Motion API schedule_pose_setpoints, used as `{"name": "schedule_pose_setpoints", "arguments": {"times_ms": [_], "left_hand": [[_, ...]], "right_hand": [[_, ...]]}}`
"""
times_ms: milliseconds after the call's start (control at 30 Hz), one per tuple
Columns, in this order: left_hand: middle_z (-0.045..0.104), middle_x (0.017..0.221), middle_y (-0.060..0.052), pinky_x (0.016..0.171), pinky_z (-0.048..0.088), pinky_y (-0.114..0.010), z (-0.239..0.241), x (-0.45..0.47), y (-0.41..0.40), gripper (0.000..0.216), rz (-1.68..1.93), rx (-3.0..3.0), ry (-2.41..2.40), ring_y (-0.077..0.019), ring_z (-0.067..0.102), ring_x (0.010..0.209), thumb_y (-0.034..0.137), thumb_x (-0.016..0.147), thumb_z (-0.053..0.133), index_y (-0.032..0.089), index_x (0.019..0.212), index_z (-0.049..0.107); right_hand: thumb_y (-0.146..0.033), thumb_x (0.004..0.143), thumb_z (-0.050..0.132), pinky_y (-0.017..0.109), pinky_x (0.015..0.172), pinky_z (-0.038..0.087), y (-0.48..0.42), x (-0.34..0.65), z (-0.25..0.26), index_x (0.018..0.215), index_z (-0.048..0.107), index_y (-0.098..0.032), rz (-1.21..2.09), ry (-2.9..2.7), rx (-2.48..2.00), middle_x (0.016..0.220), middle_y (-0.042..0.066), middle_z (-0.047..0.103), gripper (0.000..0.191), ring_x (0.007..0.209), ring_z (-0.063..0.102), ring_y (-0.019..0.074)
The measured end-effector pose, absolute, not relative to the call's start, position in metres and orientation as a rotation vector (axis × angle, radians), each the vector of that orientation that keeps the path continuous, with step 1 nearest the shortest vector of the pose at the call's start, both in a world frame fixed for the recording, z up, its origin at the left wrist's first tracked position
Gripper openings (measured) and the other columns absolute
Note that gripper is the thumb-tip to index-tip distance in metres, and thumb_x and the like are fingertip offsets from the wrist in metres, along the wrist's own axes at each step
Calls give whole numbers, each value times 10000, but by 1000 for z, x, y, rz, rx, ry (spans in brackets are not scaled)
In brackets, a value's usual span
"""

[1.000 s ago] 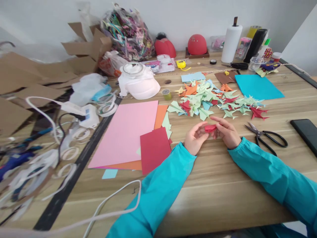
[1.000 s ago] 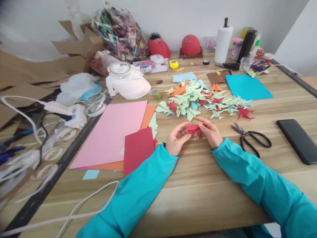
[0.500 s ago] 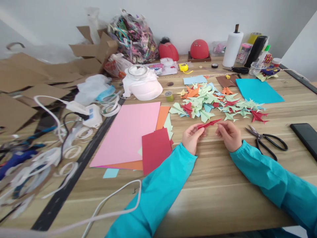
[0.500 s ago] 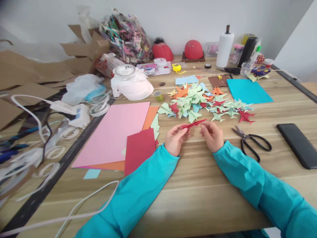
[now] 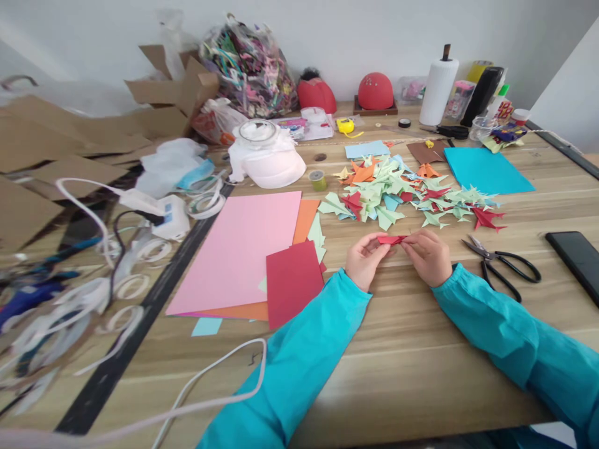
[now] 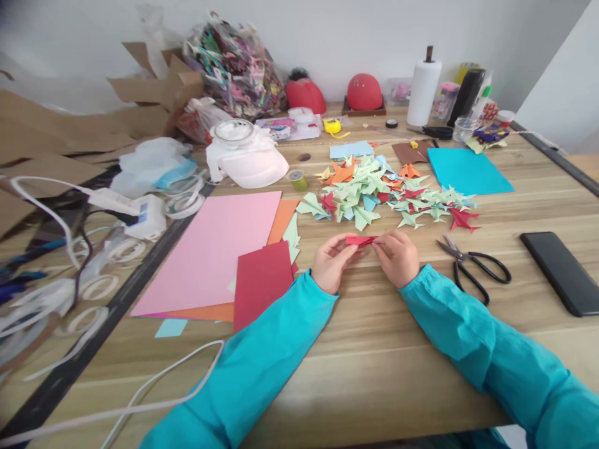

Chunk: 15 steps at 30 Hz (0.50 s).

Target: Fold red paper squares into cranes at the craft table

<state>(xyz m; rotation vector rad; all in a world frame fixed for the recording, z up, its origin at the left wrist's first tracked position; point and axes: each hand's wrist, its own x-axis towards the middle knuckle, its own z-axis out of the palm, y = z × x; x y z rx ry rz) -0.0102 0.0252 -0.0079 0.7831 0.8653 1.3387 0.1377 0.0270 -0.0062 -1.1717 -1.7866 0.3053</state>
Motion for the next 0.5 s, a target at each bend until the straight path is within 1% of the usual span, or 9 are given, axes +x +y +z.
{"name": "schedule_pose_setpoints", "arguments": {"times_ms": [67, 167, 267, 367, 500], "left_hand": [[678, 807, -37, 767, 532, -357, -8, -10, 25, 337, 1338, 778, 871, -176, 631, 814, 260, 570, 752, 153, 871, 642], [680, 825, -40, 764, 530, -354, -9, -10, 25, 353, 1331, 788, 876, -178, 631, 824, 265, 579, 747, 153, 898, 645], [681, 879, -51, 761, 527, -347, -10, -11, 25, 371, 1324, 821, 881, -188, 628, 859, 264, 586, 743, 158, 927, 643], [679, 946, -65, 814, 505, -345, -9, -12, 25, 393, 1324, 880, 879, -196, 617, 922, 253, 588, 743, 162, 957, 639], [666, 1009, -91, 870, 474, -338, -6, -12, 24, 451, 1326, 958, 844, -205, 600, 982, 222, 558, 763, 150, 982, 625]], "right_hand": [[-269, 801, 541, 331, 680, 482, 27, 138, -6, 775, 643, -201, 309, -1767, -1189, 754, 65, 624, 126, 731, 577, 191], [-293, 806, 538, 300, 600, 476, 26, 138, -7, 777, 646, -194, 356, -1739, -1216, 710, 57, 608, 150, 668, 568, 173], [-290, 816, 527, 277, 543, 465, 26, 138, -7, 805, 651, -197, 391, -1726, -1232, 699, 51, 606, 155, 619, 558, 155], [-258, 810, 529, 286, 575, 478, 27, 138, -8, 831, 658, -194, 388, -1753, -1220, 738, 59, 608, 146, 640, 564, 157], [-215, 763, 562, 306, 645, 495, 28, 138, -8, 854, 653, -192, 346, -1784, -1171, 838, 72, 591, 131, 758, 576, 179]]}}
